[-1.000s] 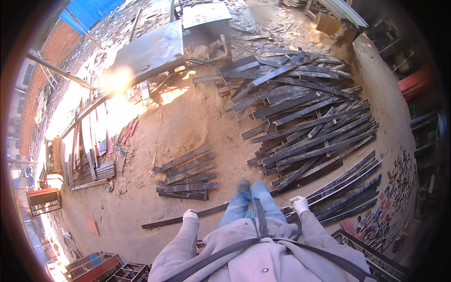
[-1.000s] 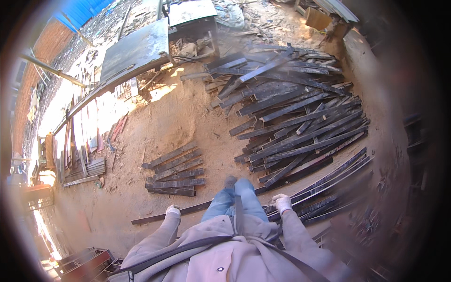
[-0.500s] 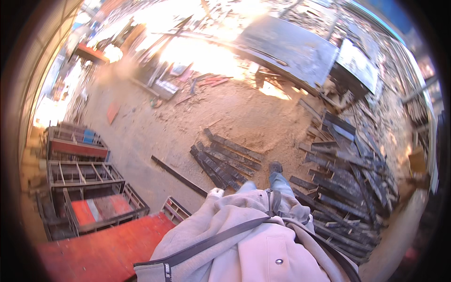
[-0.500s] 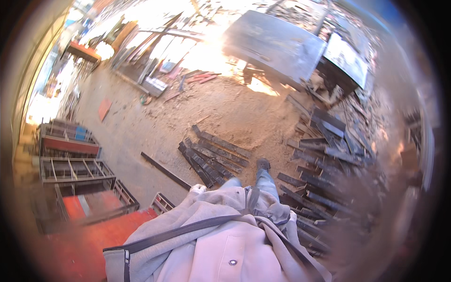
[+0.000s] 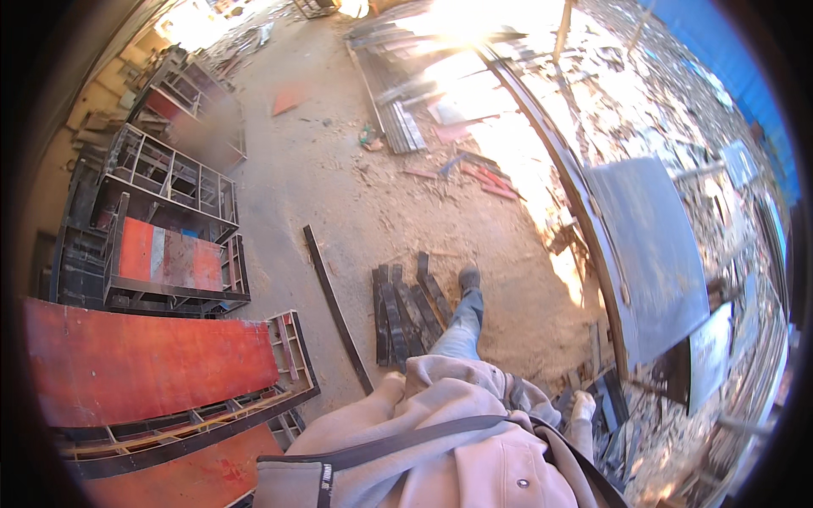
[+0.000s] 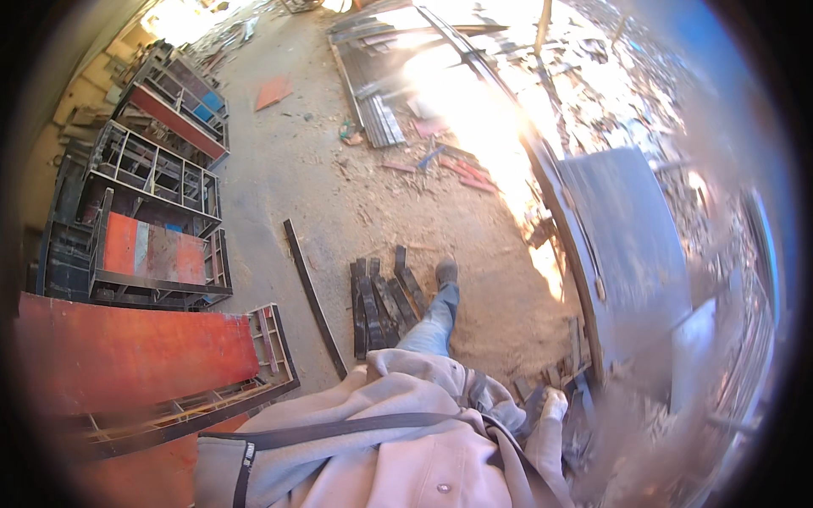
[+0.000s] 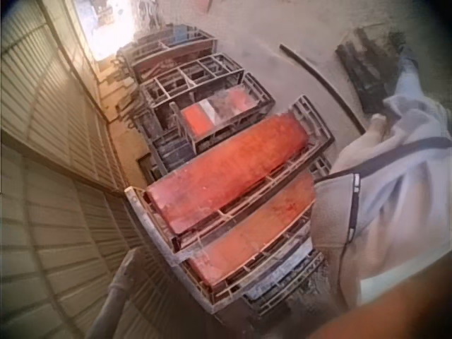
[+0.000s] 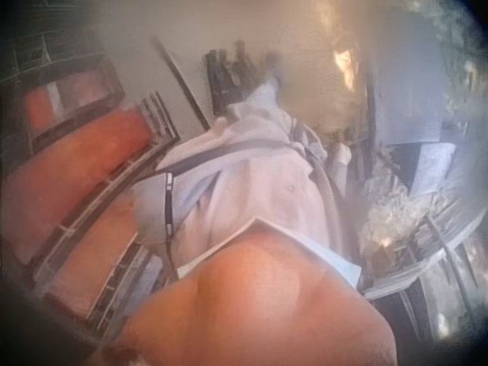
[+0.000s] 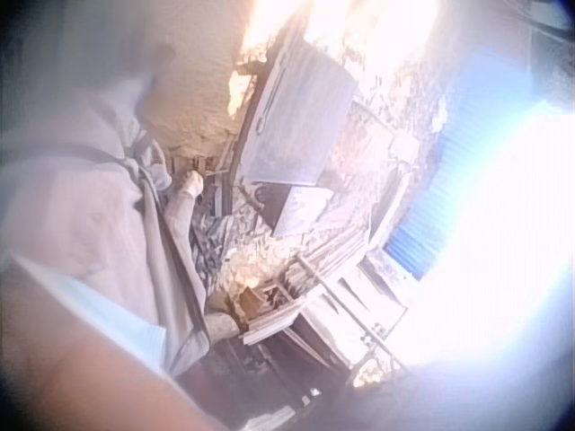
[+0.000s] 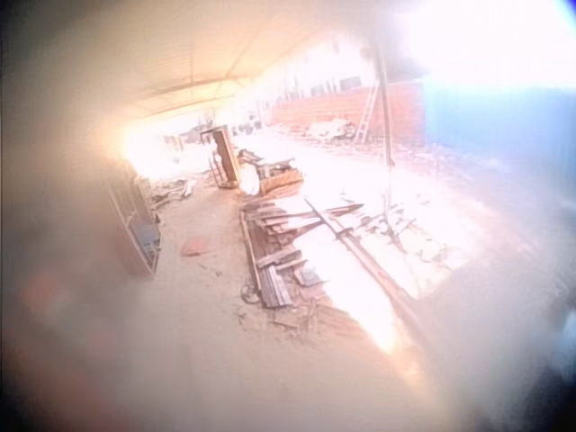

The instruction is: The person picks up and stacks long wooden planks and thin strips in a cluttered workshop. They move between piles, select pieces, and arrange them on a workbench and the floor.

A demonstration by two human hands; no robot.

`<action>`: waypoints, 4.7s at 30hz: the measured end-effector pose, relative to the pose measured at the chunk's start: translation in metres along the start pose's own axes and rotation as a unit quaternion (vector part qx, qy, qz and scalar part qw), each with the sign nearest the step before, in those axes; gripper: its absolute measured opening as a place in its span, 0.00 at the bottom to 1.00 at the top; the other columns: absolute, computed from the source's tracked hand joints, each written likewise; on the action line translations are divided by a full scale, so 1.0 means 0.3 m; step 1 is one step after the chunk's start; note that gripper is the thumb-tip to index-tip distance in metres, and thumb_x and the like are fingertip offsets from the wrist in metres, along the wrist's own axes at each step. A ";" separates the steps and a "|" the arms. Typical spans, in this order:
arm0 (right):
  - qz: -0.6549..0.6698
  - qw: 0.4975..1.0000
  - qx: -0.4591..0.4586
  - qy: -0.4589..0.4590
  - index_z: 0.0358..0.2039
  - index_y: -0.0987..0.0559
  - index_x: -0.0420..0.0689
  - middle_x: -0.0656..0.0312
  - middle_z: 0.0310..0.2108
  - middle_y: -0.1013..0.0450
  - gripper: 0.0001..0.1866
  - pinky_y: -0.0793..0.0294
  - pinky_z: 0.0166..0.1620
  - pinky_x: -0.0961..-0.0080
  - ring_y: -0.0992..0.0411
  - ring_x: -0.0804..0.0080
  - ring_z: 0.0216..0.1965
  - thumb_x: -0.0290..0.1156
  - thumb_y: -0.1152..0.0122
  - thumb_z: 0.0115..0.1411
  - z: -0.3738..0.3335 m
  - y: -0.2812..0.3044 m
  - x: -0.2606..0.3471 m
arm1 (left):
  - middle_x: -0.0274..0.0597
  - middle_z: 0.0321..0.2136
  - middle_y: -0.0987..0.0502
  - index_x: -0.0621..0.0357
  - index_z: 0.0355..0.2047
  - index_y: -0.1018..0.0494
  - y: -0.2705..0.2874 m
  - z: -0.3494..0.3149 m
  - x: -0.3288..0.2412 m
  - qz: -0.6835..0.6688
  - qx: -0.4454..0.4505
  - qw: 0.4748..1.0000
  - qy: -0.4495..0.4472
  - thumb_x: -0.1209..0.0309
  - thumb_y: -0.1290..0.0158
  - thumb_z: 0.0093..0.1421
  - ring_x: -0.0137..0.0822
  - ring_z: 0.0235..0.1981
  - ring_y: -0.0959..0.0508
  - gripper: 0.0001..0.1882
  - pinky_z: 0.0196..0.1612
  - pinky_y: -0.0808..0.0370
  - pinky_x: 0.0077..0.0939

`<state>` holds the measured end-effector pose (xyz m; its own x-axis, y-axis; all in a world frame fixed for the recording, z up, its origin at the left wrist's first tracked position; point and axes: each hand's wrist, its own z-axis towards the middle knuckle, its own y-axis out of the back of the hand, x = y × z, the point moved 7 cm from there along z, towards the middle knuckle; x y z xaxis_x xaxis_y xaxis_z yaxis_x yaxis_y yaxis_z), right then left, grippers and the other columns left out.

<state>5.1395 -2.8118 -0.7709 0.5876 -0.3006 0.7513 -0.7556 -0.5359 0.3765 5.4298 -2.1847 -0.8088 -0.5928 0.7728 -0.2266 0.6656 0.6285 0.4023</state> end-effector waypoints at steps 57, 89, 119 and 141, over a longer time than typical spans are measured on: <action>-0.189 0.973 0.097 -0.093 0.54 0.19 0.43 0.43 0.45 0.19 0.30 0.24 0.53 0.48 0.21 0.43 0.49 0.57 0.48 0.69 1.094 -2.999 2.495 | 0.60 0.56 0.31 0.57 0.71 0.43 1.058 1.121 -4.233 0.584 0.107 0.356 -0.722 0.33 0.50 0.63 0.61 0.58 0.33 0.49 0.64 0.43 0.58; 0.298 0.934 0.117 -0.161 0.45 0.14 0.45 0.47 0.39 0.17 0.21 0.19 0.41 0.50 0.16 0.50 0.40 0.45 0.32 0.56 1.110 -3.272 2.388 | 0.62 0.54 0.32 0.59 0.67 0.42 1.048 1.180 -4.276 0.670 0.124 0.311 -0.662 0.28 0.55 0.62 0.66 0.54 0.30 0.50 0.61 0.36 0.61; 0.078 0.986 -0.037 -0.145 0.41 0.11 0.45 0.58 0.35 0.16 0.19 0.20 0.41 0.57 0.19 0.61 0.37 0.39 0.25 0.49 1.316 -3.107 2.424 | 0.60 0.53 0.31 0.56 0.67 0.41 1.036 1.120 -4.289 0.695 0.107 0.296 -0.646 0.30 0.52 0.62 0.65 0.55 0.29 0.48 0.60 0.32 0.58; -0.026 0.998 -0.005 -0.058 0.36 0.10 0.46 0.54 0.34 0.15 0.18 0.18 0.40 0.58 0.17 0.56 0.35 0.47 0.31 0.55 1.340 -3.105 2.548 | 0.46 0.52 0.17 0.57 0.62 0.25 1.075 1.082 -4.417 0.632 0.252 0.459 -0.572 0.65 0.36 0.63 0.41 0.55 0.19 0.27 0.58 0.24 0.33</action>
<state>6.4088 -2.8596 -0.7654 0.6546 -0.3634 0.6629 -0.7265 -0.5448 0.4188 6.5772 -2.9776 -0.6667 0.8441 -0.0919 -0.5283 0.3418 -0.6669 0.6621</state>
